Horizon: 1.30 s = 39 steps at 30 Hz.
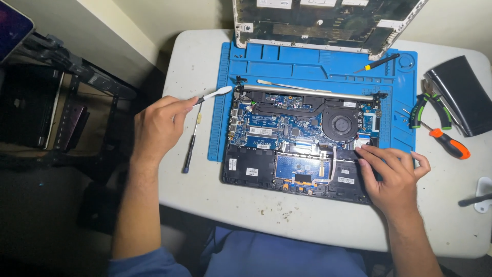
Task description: The person uses a screwdriver to remove screws from the internal components of a disassembled laptop. They then use a brush to clean the motherboard and other parts. Finally, the person places the laptop's back cover onto the chassis and closes the device.
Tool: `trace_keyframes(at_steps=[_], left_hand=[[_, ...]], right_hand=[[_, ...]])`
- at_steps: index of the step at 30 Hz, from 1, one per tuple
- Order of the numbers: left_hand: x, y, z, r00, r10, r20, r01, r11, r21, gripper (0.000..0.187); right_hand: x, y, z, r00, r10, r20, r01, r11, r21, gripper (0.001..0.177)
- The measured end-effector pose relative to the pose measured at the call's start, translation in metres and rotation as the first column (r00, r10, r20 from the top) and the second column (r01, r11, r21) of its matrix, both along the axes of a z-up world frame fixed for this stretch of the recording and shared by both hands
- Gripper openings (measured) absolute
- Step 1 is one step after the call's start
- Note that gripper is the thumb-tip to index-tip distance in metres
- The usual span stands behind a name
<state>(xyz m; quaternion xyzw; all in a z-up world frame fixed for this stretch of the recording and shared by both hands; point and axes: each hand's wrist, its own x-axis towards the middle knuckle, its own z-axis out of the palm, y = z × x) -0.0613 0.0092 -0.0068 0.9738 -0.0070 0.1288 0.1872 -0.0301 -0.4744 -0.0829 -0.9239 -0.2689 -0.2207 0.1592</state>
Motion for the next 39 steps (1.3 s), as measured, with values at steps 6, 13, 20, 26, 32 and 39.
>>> trace_keyframes(at_steps=[6,13,20,26,32,39], left_hand=[[-0.002,-0.017,-0.017,0.996,-0.021,-0.092,0.018,0.999,-0.033,0.024],[-0.032,-0.015,-0.003,0.995,0.005,-0.101,-0.008,1.0,-0.023,0.026],[-0.061,-0.032,-0.007,0.989,0.035,-0.143,-0.049,0.994,-0.102,0.024],[-0.07,-0.031,-0.002,0.99,0.003,-0.14,-0.025,0.988,-0.155,0.024],[-0.061,-0.035,-0.001,0.978,-0.045,-0.202,0.006,0.982,-0.188,0.024],[-0.053,-0.03,-0.02,0.926,-0.159,-0.344,0.049,0.951,-0.306,0.029]], right_hand=[[-0.002,-0.001,0.0,1.0,-0.003,-0.029,0.003,1.0,-0.003,0.013],[-0.002,-0.004,-0.005,1.0,-0.014,-0.024,0.014,1.0,-0.008,0.014],[-0.002,-0.006,-0.007,0.999,-0.005,-0.033,0.004,1.0,-0.011,0.014],[-0.001,-0.006,-0.007,1.0,0.009,-0.03,-0.009,1.0,-0.003,0.014],[-0.002,-0.005,-0.006,1.0,0.012,-0.018,-0.012,1.0,-0.011,0.014],[-0.003,-0.003,-0.004,1.0,0.004,-0.024,-0.004,1.0,-0.008,0.014]])
